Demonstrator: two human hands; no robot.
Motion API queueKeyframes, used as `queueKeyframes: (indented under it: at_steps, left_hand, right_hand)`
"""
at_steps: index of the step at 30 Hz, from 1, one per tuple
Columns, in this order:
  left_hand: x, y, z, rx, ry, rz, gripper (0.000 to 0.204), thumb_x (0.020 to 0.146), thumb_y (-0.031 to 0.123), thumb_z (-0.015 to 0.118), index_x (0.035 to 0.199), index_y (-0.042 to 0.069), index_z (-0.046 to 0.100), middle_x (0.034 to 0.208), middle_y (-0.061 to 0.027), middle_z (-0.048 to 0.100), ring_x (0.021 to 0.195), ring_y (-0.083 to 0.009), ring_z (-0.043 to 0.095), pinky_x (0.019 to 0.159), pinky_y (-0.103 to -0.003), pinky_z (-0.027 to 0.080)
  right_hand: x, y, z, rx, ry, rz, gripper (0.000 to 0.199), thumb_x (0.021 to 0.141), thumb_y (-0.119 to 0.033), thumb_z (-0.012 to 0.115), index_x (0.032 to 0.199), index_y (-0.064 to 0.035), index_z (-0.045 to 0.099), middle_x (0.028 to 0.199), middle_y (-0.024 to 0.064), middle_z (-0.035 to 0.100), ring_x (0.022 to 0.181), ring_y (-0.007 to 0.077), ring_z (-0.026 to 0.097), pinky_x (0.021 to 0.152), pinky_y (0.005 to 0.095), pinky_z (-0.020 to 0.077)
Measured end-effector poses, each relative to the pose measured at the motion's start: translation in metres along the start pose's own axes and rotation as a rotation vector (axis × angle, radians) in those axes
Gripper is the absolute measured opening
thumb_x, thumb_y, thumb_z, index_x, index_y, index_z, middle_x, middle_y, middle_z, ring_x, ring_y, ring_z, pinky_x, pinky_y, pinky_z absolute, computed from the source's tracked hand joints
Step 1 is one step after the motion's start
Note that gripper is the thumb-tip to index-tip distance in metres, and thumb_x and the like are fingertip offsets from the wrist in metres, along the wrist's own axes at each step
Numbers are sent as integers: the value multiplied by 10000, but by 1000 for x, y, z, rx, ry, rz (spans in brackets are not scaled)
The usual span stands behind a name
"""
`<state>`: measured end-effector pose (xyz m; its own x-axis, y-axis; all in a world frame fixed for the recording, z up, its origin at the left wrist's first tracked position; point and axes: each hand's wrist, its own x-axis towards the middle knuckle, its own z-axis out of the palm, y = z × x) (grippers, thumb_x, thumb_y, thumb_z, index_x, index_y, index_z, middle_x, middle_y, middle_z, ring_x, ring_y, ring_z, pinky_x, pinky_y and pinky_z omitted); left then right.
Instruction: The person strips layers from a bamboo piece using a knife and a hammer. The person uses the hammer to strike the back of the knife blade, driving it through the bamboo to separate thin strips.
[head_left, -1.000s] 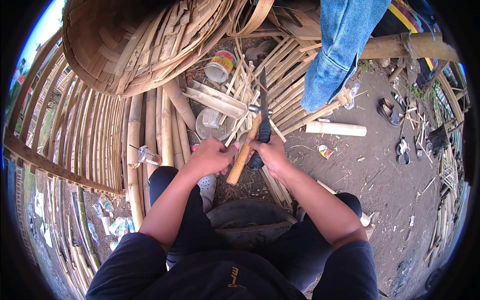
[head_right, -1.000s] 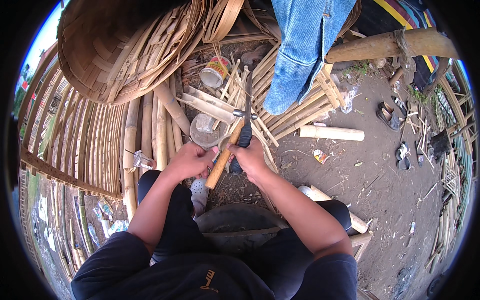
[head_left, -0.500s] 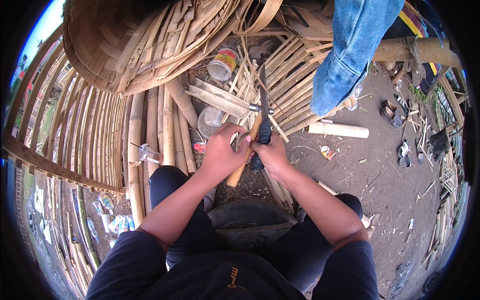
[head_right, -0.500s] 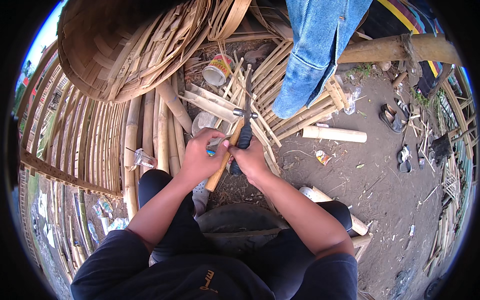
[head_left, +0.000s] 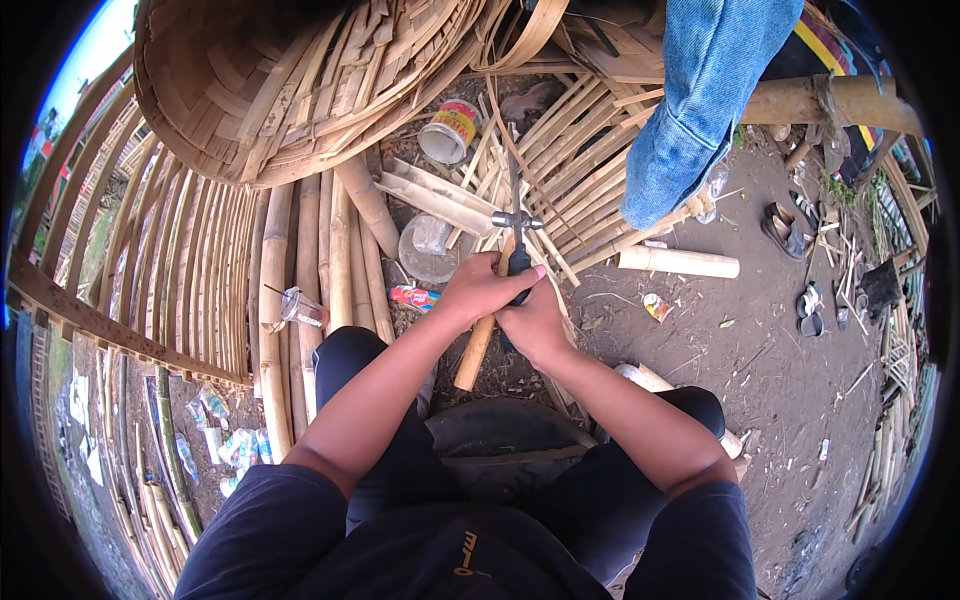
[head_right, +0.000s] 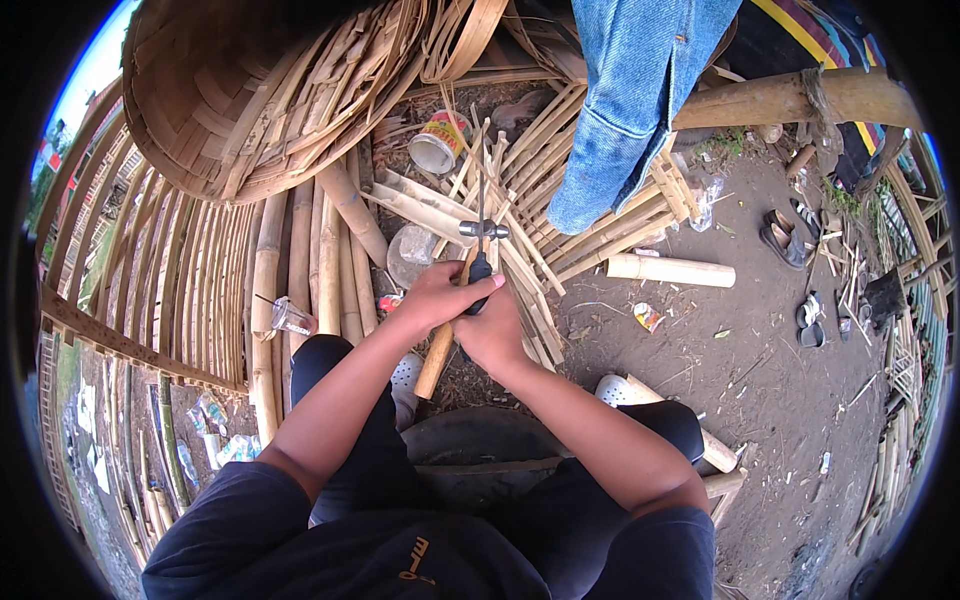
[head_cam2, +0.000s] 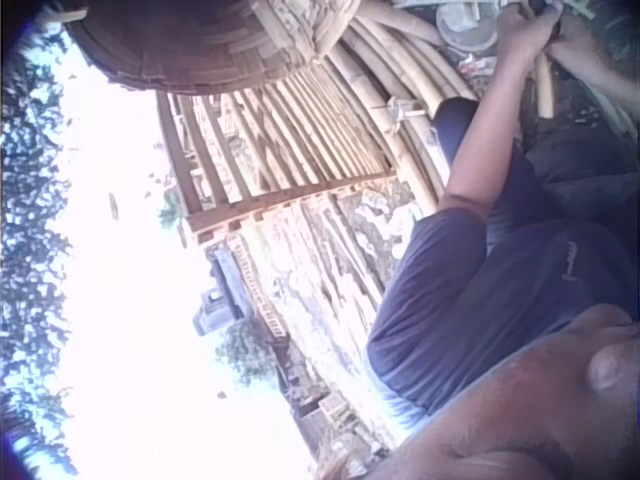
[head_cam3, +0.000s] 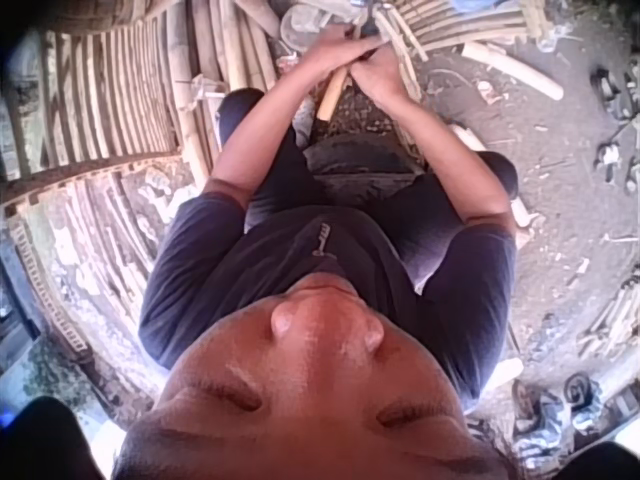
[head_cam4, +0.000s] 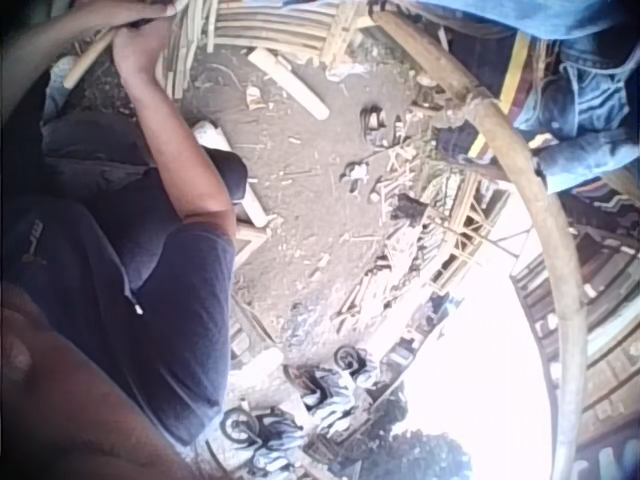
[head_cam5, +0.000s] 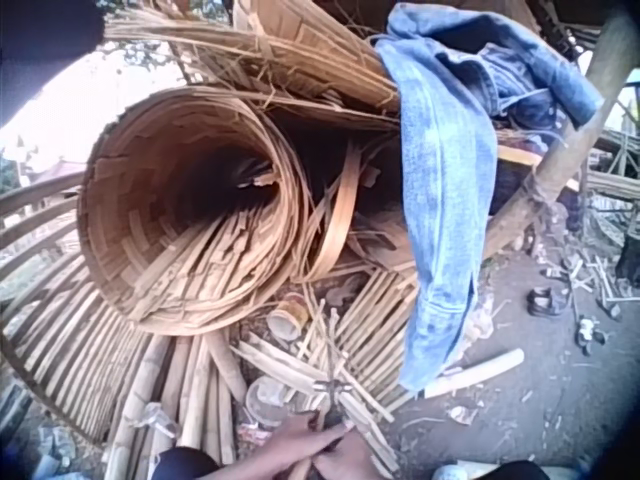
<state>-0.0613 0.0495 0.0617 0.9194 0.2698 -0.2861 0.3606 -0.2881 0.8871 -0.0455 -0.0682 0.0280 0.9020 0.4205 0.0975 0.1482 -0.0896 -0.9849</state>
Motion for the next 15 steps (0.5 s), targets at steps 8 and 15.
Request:
queueKeyframes:
  at_steps: [8, 15]
  left_hand:
    - [11, 4, 2, 161, 73, -3, 503, 746, 386, 739, 924, -78, 656, 849, -123, 670, 739, -147, 613, 680, -305, 494]
    - [23, -25, 16, -69, 44, 65, 505, 749, 368, 682, 946, -95, 641, 841, -123, 658, 741, -162, 614, 675, -302, 491]
  right_hand:
    - [-2, -8, -5, -7, -19, 8, 380, 718, 23, 661, 1066, 20, 509, 913, 86, 596, 851, 170, 589, 765, 319, 474]
    - [-1, 10, -4, -41, -39, 25, 363, 732, 20, 654, 1060, 27, 496, 885, 82, 580, 787, 162, 611, 626, 301, 531]
